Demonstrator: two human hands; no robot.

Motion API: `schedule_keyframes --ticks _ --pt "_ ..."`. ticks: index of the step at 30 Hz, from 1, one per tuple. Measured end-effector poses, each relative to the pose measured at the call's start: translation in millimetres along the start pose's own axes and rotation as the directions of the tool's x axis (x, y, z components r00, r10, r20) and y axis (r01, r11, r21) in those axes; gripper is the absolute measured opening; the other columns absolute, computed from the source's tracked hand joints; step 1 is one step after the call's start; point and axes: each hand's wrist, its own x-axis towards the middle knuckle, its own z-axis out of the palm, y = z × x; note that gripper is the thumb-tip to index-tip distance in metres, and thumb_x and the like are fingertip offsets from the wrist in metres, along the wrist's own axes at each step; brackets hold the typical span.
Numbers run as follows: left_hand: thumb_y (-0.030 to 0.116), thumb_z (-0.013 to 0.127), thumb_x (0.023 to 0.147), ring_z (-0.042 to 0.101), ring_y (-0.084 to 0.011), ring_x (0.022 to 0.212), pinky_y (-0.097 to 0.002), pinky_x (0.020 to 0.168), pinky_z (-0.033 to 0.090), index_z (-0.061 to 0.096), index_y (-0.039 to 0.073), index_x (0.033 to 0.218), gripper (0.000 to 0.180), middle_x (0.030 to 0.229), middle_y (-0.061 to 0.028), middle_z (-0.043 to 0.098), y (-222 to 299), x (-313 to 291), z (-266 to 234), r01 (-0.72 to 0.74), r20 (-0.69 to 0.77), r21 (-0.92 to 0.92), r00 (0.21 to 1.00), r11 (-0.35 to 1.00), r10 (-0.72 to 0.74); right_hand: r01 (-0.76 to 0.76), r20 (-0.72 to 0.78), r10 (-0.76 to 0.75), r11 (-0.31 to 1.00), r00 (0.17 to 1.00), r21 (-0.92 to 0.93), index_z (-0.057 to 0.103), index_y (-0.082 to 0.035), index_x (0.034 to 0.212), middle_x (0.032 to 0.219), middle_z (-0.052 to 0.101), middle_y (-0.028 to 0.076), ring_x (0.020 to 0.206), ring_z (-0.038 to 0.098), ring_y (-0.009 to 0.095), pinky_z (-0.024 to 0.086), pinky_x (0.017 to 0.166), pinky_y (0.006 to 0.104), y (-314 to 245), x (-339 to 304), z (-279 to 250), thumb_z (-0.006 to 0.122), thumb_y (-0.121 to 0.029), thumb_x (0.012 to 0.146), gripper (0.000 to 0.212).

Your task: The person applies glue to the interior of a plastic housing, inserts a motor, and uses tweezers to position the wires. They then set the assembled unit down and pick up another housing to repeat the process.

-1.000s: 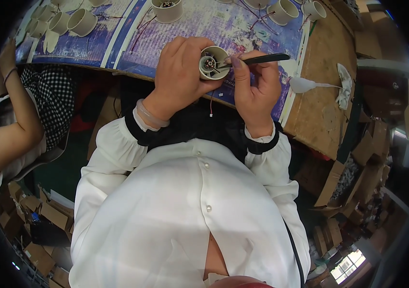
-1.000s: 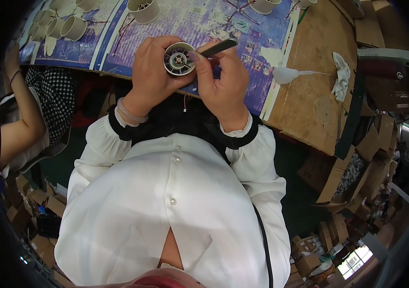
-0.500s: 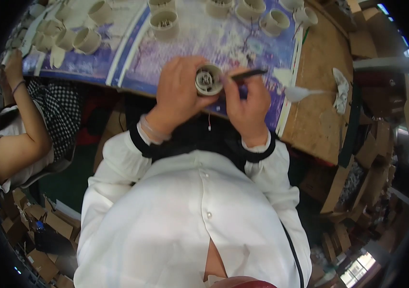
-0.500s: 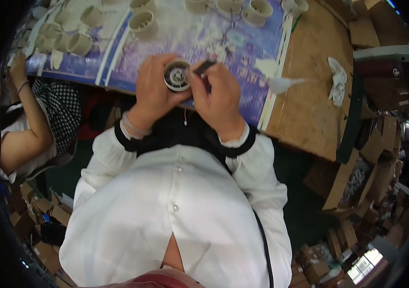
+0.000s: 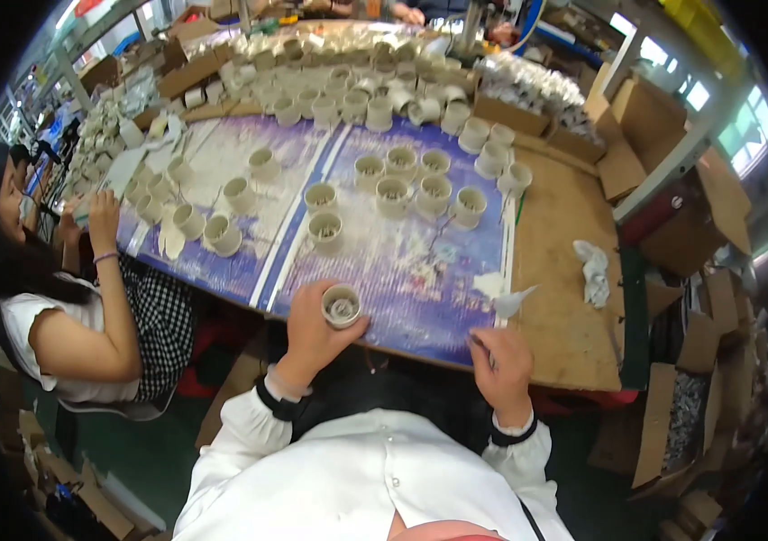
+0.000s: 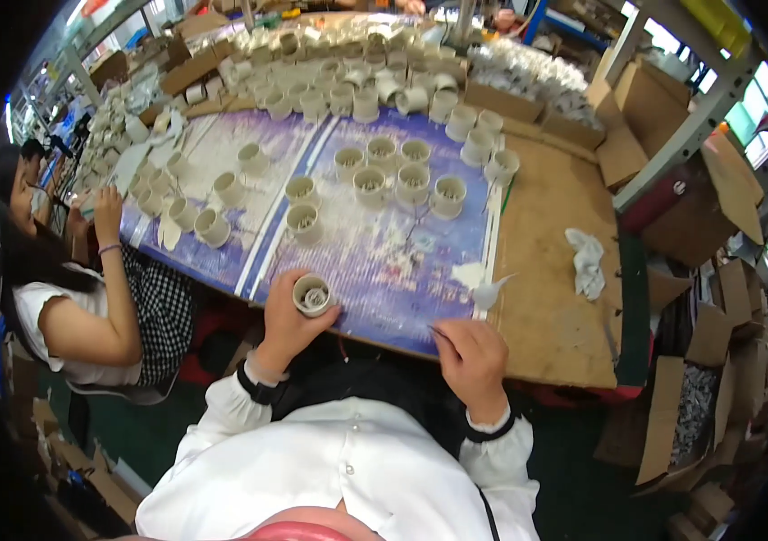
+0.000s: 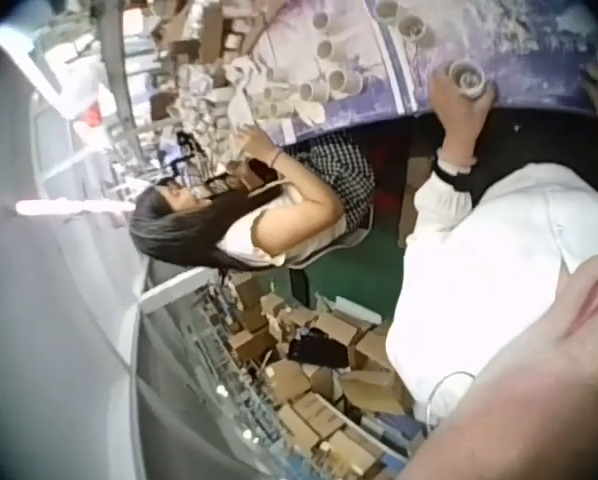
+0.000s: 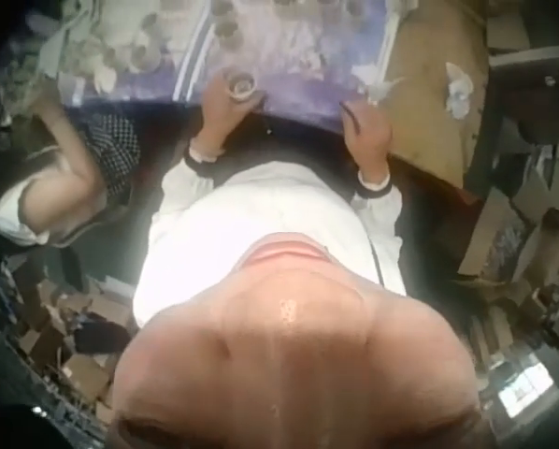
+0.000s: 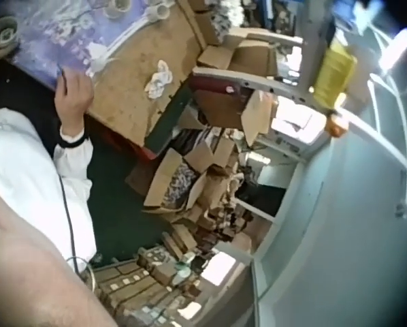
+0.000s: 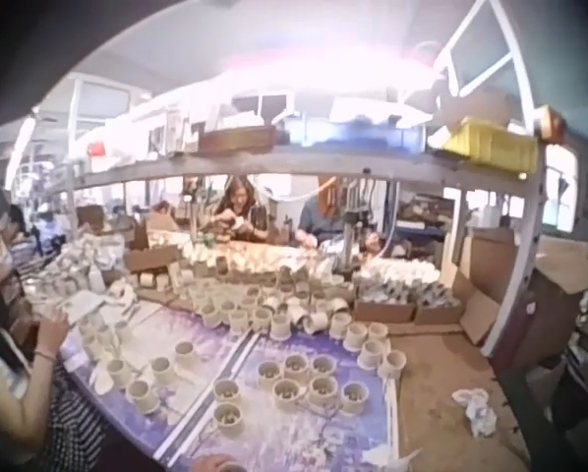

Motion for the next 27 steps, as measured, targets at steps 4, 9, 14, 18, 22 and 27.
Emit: schedule_keyframes --ticks 4,9,14,18,22,27 --pt "0.025 0.086 0.066 0.056 -0.0361 0.094 -0.0423 0.081 0.045 0.053 0.004 0.114 0.062 0.101 -0.0140 0.059 -18.9 -9.1 3.4 0.033 -0.014 0.070 0.999 0.997 -0.032 -0.089 -0.003 0.092 0.944 0.996 -0.319 0.067 -0.003 0.093 0.090 0.066 0.014 0.081 0.063 0.031 0.049 0.072 0.0395 27.2 -25.3 -29.5 0.070 0.004 0.076 0.019" --pt "0.030 0.086 0.066 0.056 -0.0369 0.094 -0.0447 0.080 0.045 0.051 0.003 0.121 0.070 0.105 -0.0161 0.060 -5.4 12.1 20.7 -0.051 -0.083 0.095 0.995 0.994 0.059 -0.137 -0.048 0.129 0.944 0.991 -0.299 0.066 0.000 0.094 0.091 0.066 0.014 0.083 0.063 0.029 0.050 0.072 0.0367 27.2 -31.3 -40.3 0.069 0.004 0.080 0.015" --pt "0.031 0.086 0.066 0.056 -0.0369 0.095 -0.0443 0.081 0.045 0.051 0.002 0.121 0.071 0.105 -0.0163 0.060 4.9 25.6 39.8 -0.107 -0.092 0.137 0.988 0.985 0.120 -0.115 -0.146 0.087 0.974 0.985 -0.196 0.067 -0.002 0.094 0.090 0.066 0.013 0.080 0.062 0.028 0.048 0.070 0.0354 20.7 -26.6 -22.5 0.070 0.005 0.078 0.018" --pt "0.032 0.085 0.066 0.055 -0.0368 0.096 -0.0438 0.082 0.045 0.051 0.001 0.123 0.073 0.106 -0.0164 0.061 15.8 29.8 31.9 -0.061 0.023 0.225 0.998 0.972 0.057 -0.078 -0.173 0.046 0.980 0.984 -0.185 0.068 -0.002 0.095 0.089 0.066 0.012 0.078 0.061 0.028 0.048 0.069 0.0350 18.5 -32.5 -24.7 0.070 0.007 0.076 0.021" --pt "0.031 0.084 0.068 0.055 -0.0360 0.097 -0.0429 0.083 0.045 0.051 0.001 0.124 0.071 0.108 -0.0164 0.061 6.7 15.7 18.8 -0.092 0.099 0.156 0.992 0.983 0.077 -0.079 -0.180 0.052 0.986 0.982 -0.148 0.066 -0.001 0.095 0.091 0.067 0.012 0.082 0.063 0.025 0.050 0.074 0.0326 16.1 -30.3 -29.2 0.069 0.007 0.080 0.017" --pt "0.030 0.084 0.069 0.055 -0.0352 0.096 -0.0428 0.085 0.045 0.051 0.001 0.124 0.070 0.108 -0.0160 0.061 -6.1 9.5 8.8 -0.116 0.007 0.278 0.993 0.954 0.118 -0.094 -0.192 0.069 0.987 0.979 -0.127 0.064 0.002 0.096 0.093 0.067 0.011 0.085 0.064 0.022 0.050 0.078 0.0304 17.1 -27.8 -27.3 0.067 0.007 0.084 0.014"
